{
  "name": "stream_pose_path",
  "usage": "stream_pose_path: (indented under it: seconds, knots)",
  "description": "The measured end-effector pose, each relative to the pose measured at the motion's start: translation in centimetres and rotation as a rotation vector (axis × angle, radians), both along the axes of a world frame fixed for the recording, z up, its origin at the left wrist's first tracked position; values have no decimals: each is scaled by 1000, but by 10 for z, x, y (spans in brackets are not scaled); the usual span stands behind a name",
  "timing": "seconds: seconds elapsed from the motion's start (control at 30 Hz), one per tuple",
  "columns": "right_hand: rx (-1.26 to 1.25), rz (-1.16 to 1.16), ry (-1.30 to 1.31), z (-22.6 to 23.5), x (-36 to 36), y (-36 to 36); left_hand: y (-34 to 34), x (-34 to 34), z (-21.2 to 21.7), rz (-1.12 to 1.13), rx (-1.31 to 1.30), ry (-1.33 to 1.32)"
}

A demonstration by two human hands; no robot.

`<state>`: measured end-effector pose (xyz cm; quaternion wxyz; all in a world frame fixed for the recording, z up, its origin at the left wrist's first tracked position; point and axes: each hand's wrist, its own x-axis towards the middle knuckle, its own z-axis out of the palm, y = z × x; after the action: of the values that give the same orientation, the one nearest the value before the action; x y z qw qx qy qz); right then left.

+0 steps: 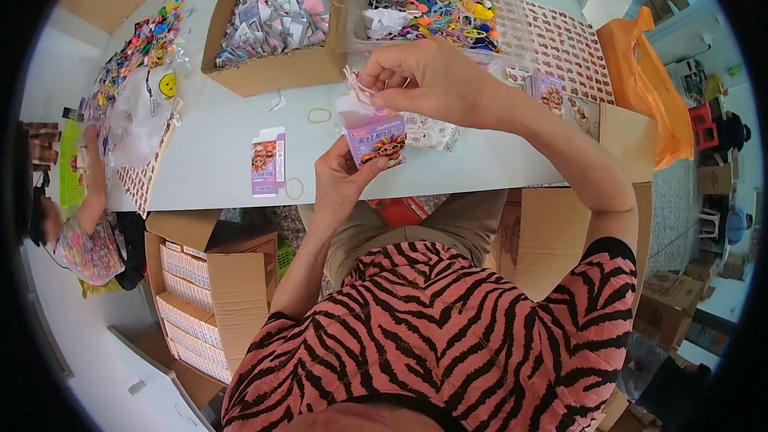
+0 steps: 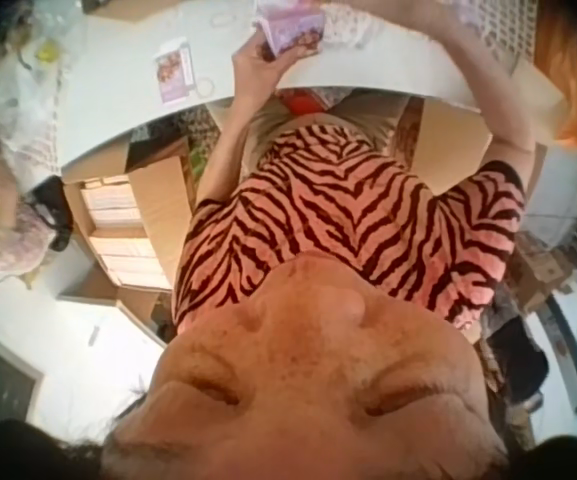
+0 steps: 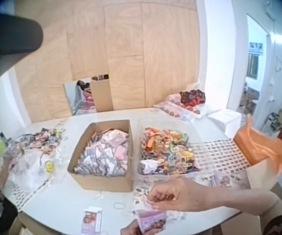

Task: Packing small stickers and toy items into pink cardboard boxes at a workshop table.

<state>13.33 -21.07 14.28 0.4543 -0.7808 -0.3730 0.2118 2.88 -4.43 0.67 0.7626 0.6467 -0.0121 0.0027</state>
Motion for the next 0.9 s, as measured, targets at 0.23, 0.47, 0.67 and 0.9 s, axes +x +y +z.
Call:
stream_pose_path:
  seconds: [0.23,0.47,0.67,0.9]
  knots:
    - [-93,48,-460,-7,-8,-3,12,3,2,-22,29,15]
    - [-287,227,-450,-12,-17,-5,13,2,15,9,203,15]
    - [-413,352,-327,-2,-24,2,7,2,11,105,267,-133]
    - [142,-52,-326,-10,-29,-14,24,-4,8,119,-186,-50]
